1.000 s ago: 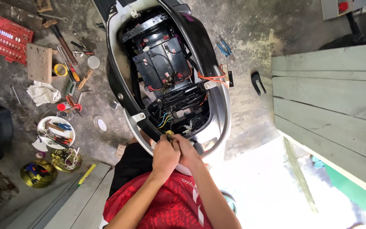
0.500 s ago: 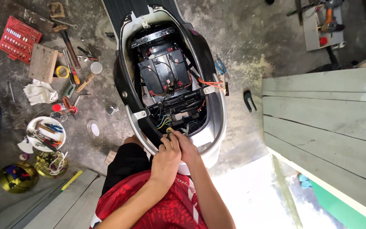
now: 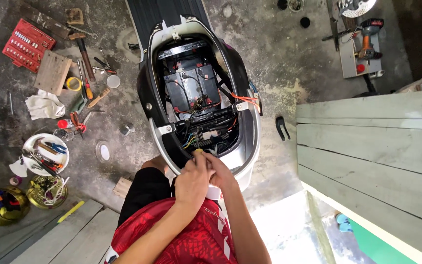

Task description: The person sits on the floor beside a scooter and uses a screwdriver to remove screws from the rear body panel. They then work inside the opened under-seat compartment, handling wiring and components, and finally pick up a small electrical part from the floor.

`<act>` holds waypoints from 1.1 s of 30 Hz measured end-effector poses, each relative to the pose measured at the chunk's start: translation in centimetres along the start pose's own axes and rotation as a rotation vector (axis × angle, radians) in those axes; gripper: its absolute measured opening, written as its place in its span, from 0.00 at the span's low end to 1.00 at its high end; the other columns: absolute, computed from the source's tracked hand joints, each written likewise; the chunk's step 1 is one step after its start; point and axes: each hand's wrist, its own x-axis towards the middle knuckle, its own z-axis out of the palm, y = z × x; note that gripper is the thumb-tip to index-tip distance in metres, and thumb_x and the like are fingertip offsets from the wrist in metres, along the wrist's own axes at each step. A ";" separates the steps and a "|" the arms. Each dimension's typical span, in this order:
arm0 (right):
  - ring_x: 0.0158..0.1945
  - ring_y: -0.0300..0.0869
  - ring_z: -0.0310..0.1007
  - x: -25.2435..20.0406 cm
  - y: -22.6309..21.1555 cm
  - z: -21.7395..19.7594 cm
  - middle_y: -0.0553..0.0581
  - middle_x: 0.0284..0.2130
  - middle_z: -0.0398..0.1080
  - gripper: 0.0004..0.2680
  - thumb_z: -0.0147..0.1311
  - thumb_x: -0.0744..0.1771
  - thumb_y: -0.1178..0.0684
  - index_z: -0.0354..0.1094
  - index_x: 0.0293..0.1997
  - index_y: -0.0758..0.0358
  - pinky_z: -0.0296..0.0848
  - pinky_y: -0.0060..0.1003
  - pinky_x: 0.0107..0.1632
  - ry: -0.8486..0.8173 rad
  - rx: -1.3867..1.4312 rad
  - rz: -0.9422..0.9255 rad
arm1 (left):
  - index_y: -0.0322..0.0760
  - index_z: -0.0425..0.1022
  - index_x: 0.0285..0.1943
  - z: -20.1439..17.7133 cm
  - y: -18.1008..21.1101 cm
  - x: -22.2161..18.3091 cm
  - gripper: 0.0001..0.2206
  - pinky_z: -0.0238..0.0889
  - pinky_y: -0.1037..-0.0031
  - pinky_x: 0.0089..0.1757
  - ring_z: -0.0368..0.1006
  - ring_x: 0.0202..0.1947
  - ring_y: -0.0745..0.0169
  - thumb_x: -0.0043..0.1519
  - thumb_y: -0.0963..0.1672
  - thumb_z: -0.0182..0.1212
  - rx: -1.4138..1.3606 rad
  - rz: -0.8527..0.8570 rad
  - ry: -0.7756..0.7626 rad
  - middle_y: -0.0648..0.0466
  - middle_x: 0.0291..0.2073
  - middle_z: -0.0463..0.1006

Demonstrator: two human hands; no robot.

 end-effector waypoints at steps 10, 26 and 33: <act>0.19 0.35 0.62 1.7 -0.5 -1.5 0.45 0.19 0.65 0.10 0.53 0.69 0.43 0.66 0.30 0.52 0.63 0.32 0.21 0.148 -0.046 0.015 | 0.35 0.71 0.43 3.9 -0.5 0.0 0.10 0.71 0.74 0.25 0.78 0.23 0.59 0.68 0.47 0.57 0.080 0.035 0.207 0.53 0.24 0.76; 0.12 0.32 0.51 0.7 -2.6 0.5 0.42 0.12 0.56 0.16 0.52 0.69 0.44 0.57 0.18 0.49 0.53 0.27 0.17 0.110 -0.050 0.060 | 0.32 0.74 0.41 4.3 -1.4 2.4 0.11 0.72 0.73 0.27 0.80 0.28 0.60 0.65 0.47 0.58 0.032 0.101 0.175 0.51 0.32 0.78; 0.11 0.31 0.54 3.9 -3.0 -3.0 0.39 0.10 0.58 0.18 0.56 0.68 0.45 0.56 0.16 0.48 0.55 0.26 0.14 -0.076 0.067 0.125 | 0.34 0.76 0.38 0.9 -1.6 2.9 0.20 0.71 0.69 0.29 0.80 0.28 0.55 0.68 0.54 0.57 -0.132 0.063 0.042 0.50 0.30 0.79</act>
